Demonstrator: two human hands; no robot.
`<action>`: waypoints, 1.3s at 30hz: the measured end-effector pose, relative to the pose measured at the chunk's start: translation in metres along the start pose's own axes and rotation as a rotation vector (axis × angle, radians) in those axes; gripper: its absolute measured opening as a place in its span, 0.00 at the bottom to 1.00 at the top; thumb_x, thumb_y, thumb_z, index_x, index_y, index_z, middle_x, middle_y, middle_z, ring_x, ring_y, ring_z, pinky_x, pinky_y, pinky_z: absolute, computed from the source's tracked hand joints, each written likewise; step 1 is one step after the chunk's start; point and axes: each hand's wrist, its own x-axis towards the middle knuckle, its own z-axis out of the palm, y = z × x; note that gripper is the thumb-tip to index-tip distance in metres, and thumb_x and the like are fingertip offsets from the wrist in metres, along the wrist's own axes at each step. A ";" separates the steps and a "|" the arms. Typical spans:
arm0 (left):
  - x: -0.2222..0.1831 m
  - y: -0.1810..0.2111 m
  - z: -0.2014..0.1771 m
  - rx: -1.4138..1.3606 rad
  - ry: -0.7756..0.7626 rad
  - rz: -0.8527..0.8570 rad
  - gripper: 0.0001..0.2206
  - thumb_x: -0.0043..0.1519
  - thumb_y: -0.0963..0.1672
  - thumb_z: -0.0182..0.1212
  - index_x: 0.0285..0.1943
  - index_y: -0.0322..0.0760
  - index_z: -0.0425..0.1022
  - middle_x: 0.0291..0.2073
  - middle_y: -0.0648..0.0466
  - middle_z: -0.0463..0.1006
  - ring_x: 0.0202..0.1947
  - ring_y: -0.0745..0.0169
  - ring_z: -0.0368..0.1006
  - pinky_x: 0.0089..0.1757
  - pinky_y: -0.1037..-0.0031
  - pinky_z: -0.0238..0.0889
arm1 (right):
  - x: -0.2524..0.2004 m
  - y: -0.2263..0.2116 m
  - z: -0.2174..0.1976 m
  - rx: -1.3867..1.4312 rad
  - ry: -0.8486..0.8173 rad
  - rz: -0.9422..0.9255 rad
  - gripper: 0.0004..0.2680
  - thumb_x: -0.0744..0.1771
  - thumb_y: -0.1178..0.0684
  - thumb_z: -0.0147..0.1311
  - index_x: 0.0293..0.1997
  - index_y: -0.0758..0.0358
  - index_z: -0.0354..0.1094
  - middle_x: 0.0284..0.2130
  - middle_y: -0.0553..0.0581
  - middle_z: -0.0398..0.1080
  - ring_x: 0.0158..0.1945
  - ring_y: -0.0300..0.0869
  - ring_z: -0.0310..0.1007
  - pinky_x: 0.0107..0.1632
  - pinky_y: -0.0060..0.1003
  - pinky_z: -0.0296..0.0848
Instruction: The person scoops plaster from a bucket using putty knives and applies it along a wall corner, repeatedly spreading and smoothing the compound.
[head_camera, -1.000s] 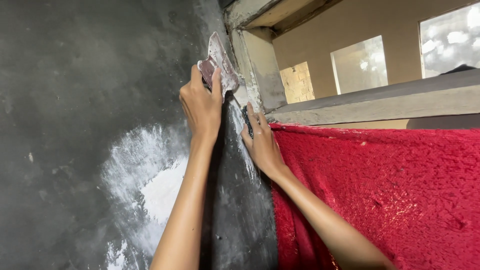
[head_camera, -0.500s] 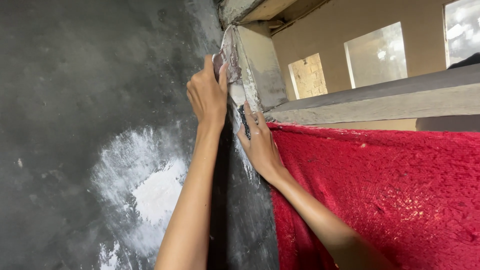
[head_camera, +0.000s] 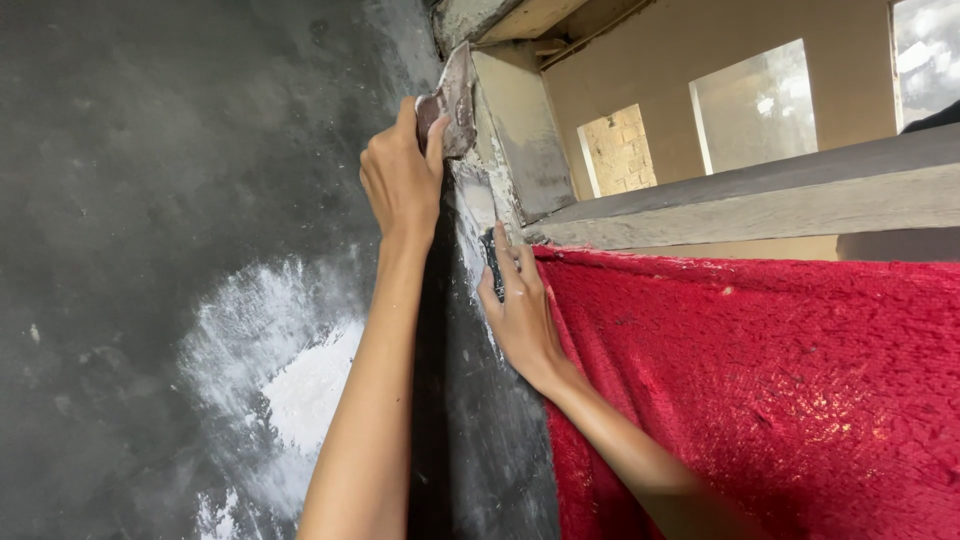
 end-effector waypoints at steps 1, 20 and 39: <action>0.002 -0.001 -0.003 -0.043 0.022 -0.007 0.11 0.66 0.47 0.65 0.48 0.34 0.76 0.25 0.41 0.80 0.27 0.39 0.78 0.30 0.56 0.68 | 0.003 0.002 0.004 0.019 0.032 -0.045 0.22 0.69 0.59 0.52 0.73 0.70 0.53 0.54 0.77 0.64 0.53 0.64 0.73 0.50 0.51 0.73; -0.037 -0.036 -0.082 -0.351 0.136 -0.027 0.08 0.69 0.41 0.65 0.49 0.25 0.75 0.29 0.48 0.82 0.24 0.70 0.74 0.29 0.73 0.64 | -0.011 -0.003 0.007 -0.007 0.037 -0.033 0.22 0.69 0.58 0.52 0.73 0.69 0.53 0.56 0.81 0.64 0.59 0.66 0.69 0.56 0.52 0.71; -0.048 -0.047 -0.083 -0.388 0.108 -0.043 0.10 0.71 0.41 0.64 0.54 0.24 0.76 0.28 0.52 0.81 0.23 0.77 0.71 0.24 0.79 0.63 | -0.028 -0.010 0.021 0.086 0.018 0.101 0.23 0.69 0.59 0.51 0.75 0.64 0.52 0.43 0.66 0.66 0.45 0.51 0.71 0.50 0.44 0.72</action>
